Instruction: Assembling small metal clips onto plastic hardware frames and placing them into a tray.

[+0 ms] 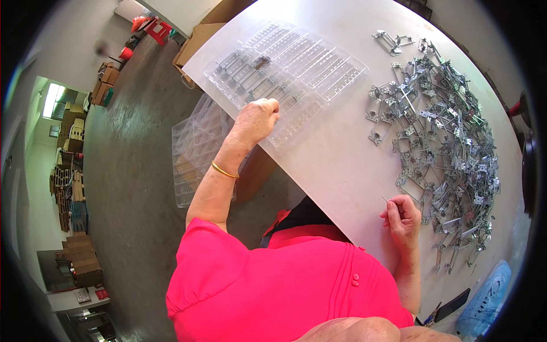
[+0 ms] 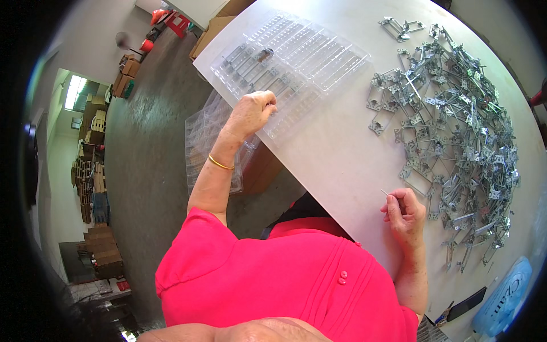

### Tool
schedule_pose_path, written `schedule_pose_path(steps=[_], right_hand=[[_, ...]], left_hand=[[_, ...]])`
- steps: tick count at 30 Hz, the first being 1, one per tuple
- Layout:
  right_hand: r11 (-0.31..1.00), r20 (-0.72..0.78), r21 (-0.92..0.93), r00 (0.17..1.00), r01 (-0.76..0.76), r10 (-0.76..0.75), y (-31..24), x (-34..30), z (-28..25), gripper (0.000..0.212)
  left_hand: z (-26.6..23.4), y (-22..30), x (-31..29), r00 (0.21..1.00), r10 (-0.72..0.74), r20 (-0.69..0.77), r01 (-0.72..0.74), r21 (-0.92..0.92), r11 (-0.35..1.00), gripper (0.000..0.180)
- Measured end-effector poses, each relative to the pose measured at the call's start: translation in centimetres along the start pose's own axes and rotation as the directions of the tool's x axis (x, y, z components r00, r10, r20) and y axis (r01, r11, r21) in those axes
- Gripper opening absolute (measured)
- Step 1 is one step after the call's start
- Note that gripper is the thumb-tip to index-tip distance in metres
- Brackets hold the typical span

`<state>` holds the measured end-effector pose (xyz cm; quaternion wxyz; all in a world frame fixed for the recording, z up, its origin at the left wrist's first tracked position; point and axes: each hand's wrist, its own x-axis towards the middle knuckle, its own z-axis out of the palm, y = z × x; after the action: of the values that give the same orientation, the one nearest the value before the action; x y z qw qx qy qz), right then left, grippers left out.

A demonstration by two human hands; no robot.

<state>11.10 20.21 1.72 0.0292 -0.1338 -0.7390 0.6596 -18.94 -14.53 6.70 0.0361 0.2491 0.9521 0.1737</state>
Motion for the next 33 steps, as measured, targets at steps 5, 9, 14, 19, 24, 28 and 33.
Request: schedule_pose_path(steps=[5,9,14,19,24,28,33], right_hand=[[1.000,-0.003,-0.022,1.000,0.005,-0.005,-0.1,0.0,0.0,0.002],[1.000,0.000,-0.006,1.000,0.002,-0.002,0.1,0.1,0.0,0.002],[1.000,-0.009,-0.001,1.000,0.006,-0.006,0.1,0.0,0.0,0.001],[1.000,-0.015,-0.018,1.000,0.017,-0.017,0.4,0.0,0.2,0.004],[1.000,-0.014,-0.004,1.000,-0.004,0.004,0.6,0.0,0.1,0.004],[1.000,-0.020,-0.024,1.000,0.017,-0.017,0.6,0.1,0.1,0.005],[0.999,-0.015,-0.024,0.999,0.033,-0.033,0.6,0.2,0.0,0.005]], left_hand=[[0.1,0.2,0.2,1.000,0.007,-0.011,-0.007,0.028,1.000,0.016],[0.3,0.2,0.1,0.999,0.008,-0.036,-0.005,0.094,0.996,0.018],[-0.9,0.0,0.0,0.990,0.029,-0.139,-0.009,0.143,0.990,0.015],[-3.2,-3.8,-0.7,0.916,0.055,-0.397,0.030,0.206,0.978,0.023],[-2.8,-5.6,-1.4,0.914,-0.021,-0.405,0.114,0.207,0.972,0.031],[-1.8,-4.8,-1.6,0.932,-0.040,-0.361,0.106,0.165,0.981,0.034],[-1.9,-4.2,-1.0,0.954,0.049,-0.297,0.012,0.198,0.980,0.046]])
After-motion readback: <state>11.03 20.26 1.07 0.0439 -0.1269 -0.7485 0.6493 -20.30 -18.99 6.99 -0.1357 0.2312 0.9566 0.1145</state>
